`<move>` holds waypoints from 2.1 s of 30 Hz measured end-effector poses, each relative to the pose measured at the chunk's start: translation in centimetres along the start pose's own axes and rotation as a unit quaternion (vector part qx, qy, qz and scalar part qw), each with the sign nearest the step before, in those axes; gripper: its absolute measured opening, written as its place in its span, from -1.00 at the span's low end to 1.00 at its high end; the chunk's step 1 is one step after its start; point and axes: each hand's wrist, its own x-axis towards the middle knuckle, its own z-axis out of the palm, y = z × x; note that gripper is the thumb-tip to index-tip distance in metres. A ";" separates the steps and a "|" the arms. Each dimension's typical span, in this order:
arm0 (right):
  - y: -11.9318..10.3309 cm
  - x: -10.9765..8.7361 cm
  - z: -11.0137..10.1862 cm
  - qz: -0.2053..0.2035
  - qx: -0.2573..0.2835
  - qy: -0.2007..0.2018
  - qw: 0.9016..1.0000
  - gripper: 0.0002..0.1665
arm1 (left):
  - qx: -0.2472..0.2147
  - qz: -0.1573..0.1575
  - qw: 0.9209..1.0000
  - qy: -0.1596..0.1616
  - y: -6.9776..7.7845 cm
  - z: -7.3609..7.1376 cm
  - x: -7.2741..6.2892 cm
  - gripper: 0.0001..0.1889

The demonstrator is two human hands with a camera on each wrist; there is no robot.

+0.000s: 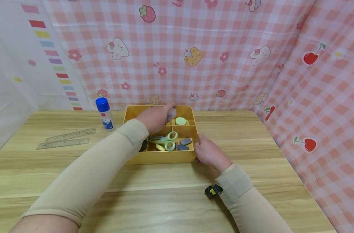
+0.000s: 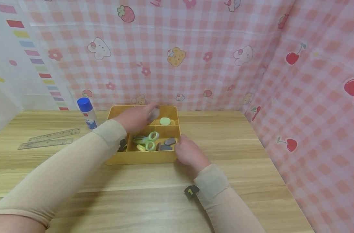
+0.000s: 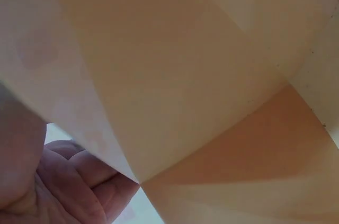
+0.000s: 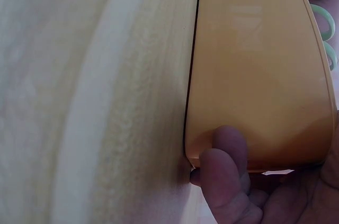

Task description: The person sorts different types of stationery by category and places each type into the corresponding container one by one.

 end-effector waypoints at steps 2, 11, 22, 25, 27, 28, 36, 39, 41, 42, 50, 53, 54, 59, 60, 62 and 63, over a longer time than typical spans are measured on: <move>0.0 0.0 0.0 0.001 0.001 0.000 1.000 -0.48 | 0.003 0.005 1.000 0.000 0.1 -0.1 -0.2 -0.43; -0.3 0.0 0.1 0.006 0.003 0.001 1.000 -0.48 | 0.004 0.000 1.000 -0.010 0.1 -0.3 -0.5 -0.40; -0.4 -0.3 0.0 0.006 -0.001 0.002 1.000 -0.47 | -0.015 0.002 0.999 -0.029 -2.0 -1.4 -1.4 -0.29; -0.4 -0.3 -0.1 0.006 0.001 0.004 1.000 -0.47 | 0.006 0.000 1.000 -0.016 -2.6 -2.3 -2.0 -0.27; -0.4 -0.4 -0.2 0.006 0.000 0.006 1.000 -0.48 | 0.007 -0.007 1.000 -0.014 -2.9 -3.0 -2.5 -0.25; -0.4 -0.4 -0.2 0.006 0.001 0.006 1.000 -0.48 | 0.013 -0.013 1.000 -0.012 -3.0 -3.3 -2.7 -0.24; 0.0 -0.3 -0.3 0.009 0.003 0.003 1.000 -0.51 | 0.047 -0.055 0.997 0.015 -4.9 -6.0 -4.7 -0.27; 0.0 -0.2 -0.3 0.010 0.006 0.002 1.000 -0.52 | 0.094 -0.066 0.992 0.041 -6.2 -6.8 -5.3 -0.29; 0.0 -0.2 -0.2 0.010 0.006 0.003 1.000 -0.51 | 0.112 -0.073 0.989 0.059 -7.2 -7.3 -5.7 -0.29; 0.0 -0.2 -0.2 0.010 0.006 0.003 1.000 -0.51 | 0.119 -0.078 0.988 0.067 -7.6 -7.5 -5.9 -0.29; 0.1 -0.1 0.0 0.006 0.003 0.007 1.000 -0.49 | 0.126 -0.137 0.979 0.082 -11.4 -8.3 -7.2 -0.21; 0.0 -0.1 0.1 0.002 0.006 0.010 1.000 -0.50 | 0.113 -0.155 0.979 0.068 -12.6 -8.3 -7.6 -0.18; 0.0 -0.2 0.1 0.001 0.007 0.011 1.000 -0.51 | 0.107 -0.160 0.979 0.065 -12.9 -8.3 -7.7 -0.18; -0.1 -0.2 0.2 -0.003 0.013 0.013 1.000 -0.54 | 0.089 -0.177 0.979 0.051 -13.8 -8.3 -8.4 -0.19; -0.1 -0.1 0.2 -0.003 0.013 0.013 1.000 -0.54 | 0.089 -0.178 0.979 0.049 -13.9 -8.3 -8.5 -0.19; -0.1 -0.1 0.2 -0.003 0.012 0.013 1.000 -0.54 | 0.086 -0.183 0.978 0.042 -14.0 -8.2 -8.6 -0.19; -0.1 -0.1 0.2 -0.003 0.012 0.014 1.000 -0.54 | 0.084 -0.186 0.978 0.040 -14.1 -8.2 -8.6 -0.19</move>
